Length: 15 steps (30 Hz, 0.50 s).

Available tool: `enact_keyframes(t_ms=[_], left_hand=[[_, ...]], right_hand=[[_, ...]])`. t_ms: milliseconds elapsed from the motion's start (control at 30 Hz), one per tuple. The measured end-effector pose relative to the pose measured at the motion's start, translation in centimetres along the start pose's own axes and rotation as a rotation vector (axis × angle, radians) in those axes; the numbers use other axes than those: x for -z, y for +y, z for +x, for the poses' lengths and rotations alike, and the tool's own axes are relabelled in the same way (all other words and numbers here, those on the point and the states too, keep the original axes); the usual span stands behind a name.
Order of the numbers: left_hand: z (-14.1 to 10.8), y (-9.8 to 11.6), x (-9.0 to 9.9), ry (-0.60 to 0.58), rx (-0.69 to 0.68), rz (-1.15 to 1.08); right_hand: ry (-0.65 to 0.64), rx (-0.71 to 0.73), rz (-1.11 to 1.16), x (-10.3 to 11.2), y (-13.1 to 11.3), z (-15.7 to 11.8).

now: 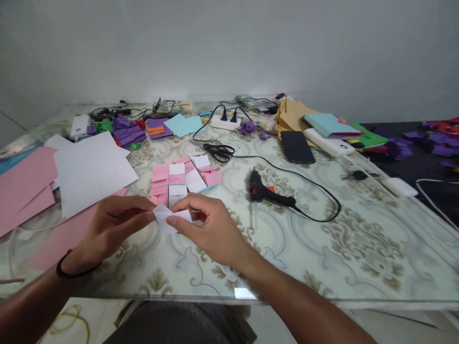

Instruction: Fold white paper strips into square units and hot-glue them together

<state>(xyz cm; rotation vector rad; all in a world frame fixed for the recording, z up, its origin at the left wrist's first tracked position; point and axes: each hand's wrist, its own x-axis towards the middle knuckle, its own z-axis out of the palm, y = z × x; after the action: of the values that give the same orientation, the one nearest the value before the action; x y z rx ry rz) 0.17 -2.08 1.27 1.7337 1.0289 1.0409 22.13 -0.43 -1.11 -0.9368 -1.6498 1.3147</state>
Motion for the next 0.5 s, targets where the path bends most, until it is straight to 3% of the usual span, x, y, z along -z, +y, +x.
enact_keyframes(t_ms=[133, 500], left_hand=[[0.24, 0.2, 0.05, -0.057, 0.003, 0.008], [-0.11, -0.24, -0.09, 0.041, -0.052, 0.153]], right_hand=[[0.006, 0.022, -0.013, -0.04, 0.04, 0.02], [-0.012, 0.056, -0.037, -0.17, -0.09, 0.16]])
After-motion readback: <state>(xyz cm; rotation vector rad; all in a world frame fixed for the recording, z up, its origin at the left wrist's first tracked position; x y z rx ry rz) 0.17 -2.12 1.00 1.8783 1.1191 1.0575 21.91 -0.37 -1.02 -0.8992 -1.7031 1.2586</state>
